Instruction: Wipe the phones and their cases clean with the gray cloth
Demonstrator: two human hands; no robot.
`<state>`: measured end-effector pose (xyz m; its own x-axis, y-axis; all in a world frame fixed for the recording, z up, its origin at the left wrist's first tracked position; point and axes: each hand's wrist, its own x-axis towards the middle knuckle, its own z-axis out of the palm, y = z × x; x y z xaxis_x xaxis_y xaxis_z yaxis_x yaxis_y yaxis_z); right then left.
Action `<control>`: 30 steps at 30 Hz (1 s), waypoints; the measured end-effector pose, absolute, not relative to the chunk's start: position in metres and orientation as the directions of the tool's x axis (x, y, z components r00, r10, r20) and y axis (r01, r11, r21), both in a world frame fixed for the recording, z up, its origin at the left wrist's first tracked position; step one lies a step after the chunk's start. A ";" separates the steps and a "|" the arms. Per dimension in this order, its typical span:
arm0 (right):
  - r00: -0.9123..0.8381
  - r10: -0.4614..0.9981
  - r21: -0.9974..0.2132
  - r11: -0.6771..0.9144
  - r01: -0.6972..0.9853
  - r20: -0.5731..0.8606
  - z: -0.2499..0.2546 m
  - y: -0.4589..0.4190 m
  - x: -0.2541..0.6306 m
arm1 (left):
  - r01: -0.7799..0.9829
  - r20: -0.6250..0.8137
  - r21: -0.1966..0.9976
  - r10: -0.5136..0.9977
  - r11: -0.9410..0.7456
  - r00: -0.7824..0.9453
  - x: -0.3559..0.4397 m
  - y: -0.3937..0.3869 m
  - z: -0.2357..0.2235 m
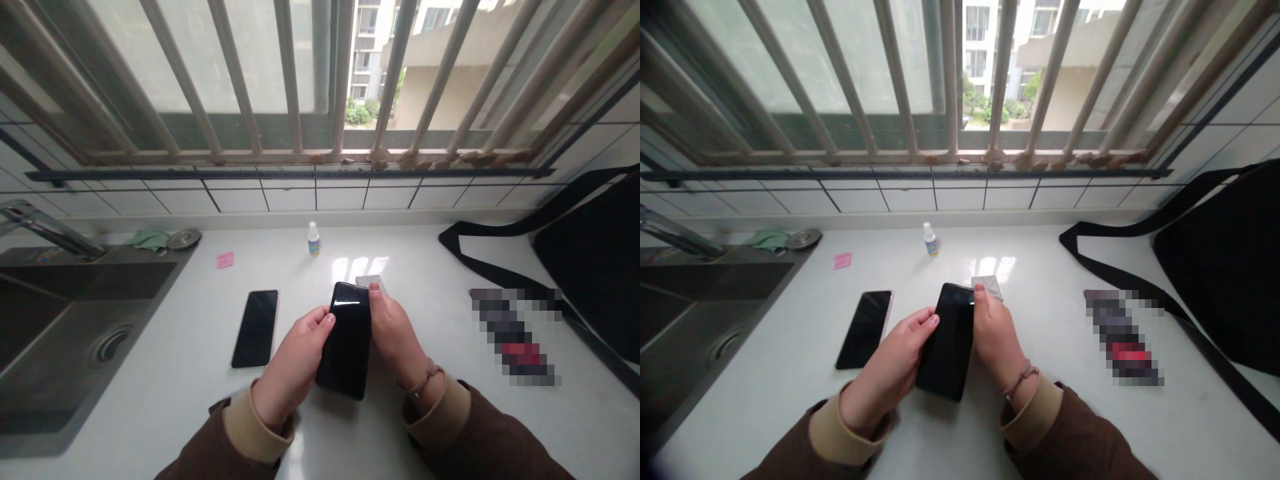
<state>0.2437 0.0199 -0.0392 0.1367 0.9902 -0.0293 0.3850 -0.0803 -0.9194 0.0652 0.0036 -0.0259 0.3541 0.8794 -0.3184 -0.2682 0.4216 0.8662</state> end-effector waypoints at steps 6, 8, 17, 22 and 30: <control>0.173 0.985 -0.909 -0.080 0.409 -0.009 -0.041 0.020 0.243 | -0.077 -0.270 0.944 0.887 0.321 0.375 0.060 0.006 -0.028; 0.166 0.986 -0.920 -0.077 0.385 -0.013 -0.040 0.020 0.243 | -0.024 -0.258 0.958 0.900 0.284 0.351 0.061 0.006 -0.026; -0.050 0.999 -0.925 -0.001 0.381 -0.022 -0.039 0.013 0.232 | -0.232 -0.251 0.934 0.961 0.271 0.114 0.063 0.012 -0.032; -0.041 0.998 -0.903 -0.018 0.430 -0.040 -0.041 0.014 0.229 | -0.060 -0.195 0.977 0.970 0.206 0.142 0.059 0.015 -0.028; 0.014 0.999 -0.799 -0.048 0.599 -0.050 -0.043 0.016 0.234 | 0.940 0.141 0.331 0.989 -0.085 0.040 0.029 0.016 0.003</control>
<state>0.2335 0.0163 -0.0429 0.0139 0.9987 -0.0500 0.5991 -0.0484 -0.7992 0.0292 0.0165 0.0030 0.0399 0.9892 0.1409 0.9399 -0.0850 0.3308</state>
